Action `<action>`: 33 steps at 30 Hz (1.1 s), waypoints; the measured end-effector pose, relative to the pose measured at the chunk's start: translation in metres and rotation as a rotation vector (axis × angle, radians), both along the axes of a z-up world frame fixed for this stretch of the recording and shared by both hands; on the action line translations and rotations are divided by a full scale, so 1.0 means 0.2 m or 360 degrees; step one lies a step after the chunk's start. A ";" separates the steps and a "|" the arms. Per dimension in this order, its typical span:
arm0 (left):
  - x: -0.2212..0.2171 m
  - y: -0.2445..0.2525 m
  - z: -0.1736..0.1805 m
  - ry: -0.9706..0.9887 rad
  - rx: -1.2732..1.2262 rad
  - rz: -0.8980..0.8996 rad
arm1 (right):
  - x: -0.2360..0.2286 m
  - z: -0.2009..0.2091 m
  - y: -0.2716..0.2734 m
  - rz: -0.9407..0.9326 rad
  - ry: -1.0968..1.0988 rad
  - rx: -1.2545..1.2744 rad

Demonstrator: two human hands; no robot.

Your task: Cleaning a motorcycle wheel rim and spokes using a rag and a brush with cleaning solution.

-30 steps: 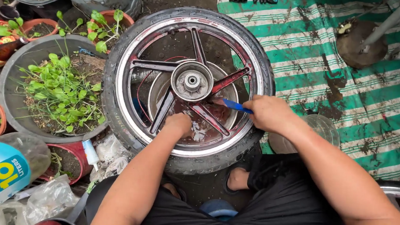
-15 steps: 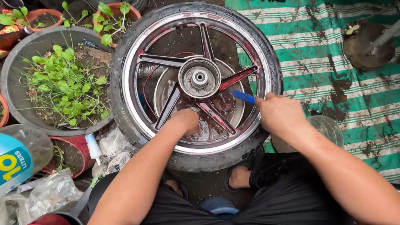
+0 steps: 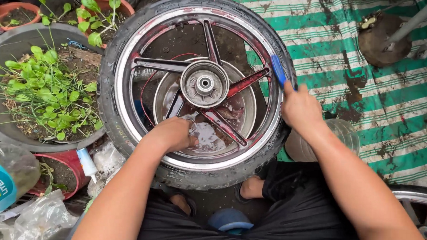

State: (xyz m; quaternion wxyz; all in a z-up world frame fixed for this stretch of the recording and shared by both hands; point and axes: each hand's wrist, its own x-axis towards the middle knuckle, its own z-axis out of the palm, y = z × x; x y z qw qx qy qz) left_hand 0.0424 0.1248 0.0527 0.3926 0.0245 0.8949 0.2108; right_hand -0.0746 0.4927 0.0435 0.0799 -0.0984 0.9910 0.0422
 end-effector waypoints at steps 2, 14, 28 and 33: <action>-0.01 -0.01 -0.02 0.0038 -0.0005 -0.0017 | -0.22 -0.04 -0.10 0.0051 0.0101 -0.0050; -0.01 -0.04 -0.10 0.0103 0.0100 -0.0110 | -0.15 0.03 0.09 0.0056 -0.0015 0.0124; -0.05 -0.03 0.11 -0.0208 0.0003 -0.0193 | -0.20 0.17 0.15 0.0142 -0.0127 0.0259; -0.03 0.01 0.14 -0.0034 0.0122 -0.0203 | -0.59 0.08 -0.08 0.0285 -0.0022 0.0220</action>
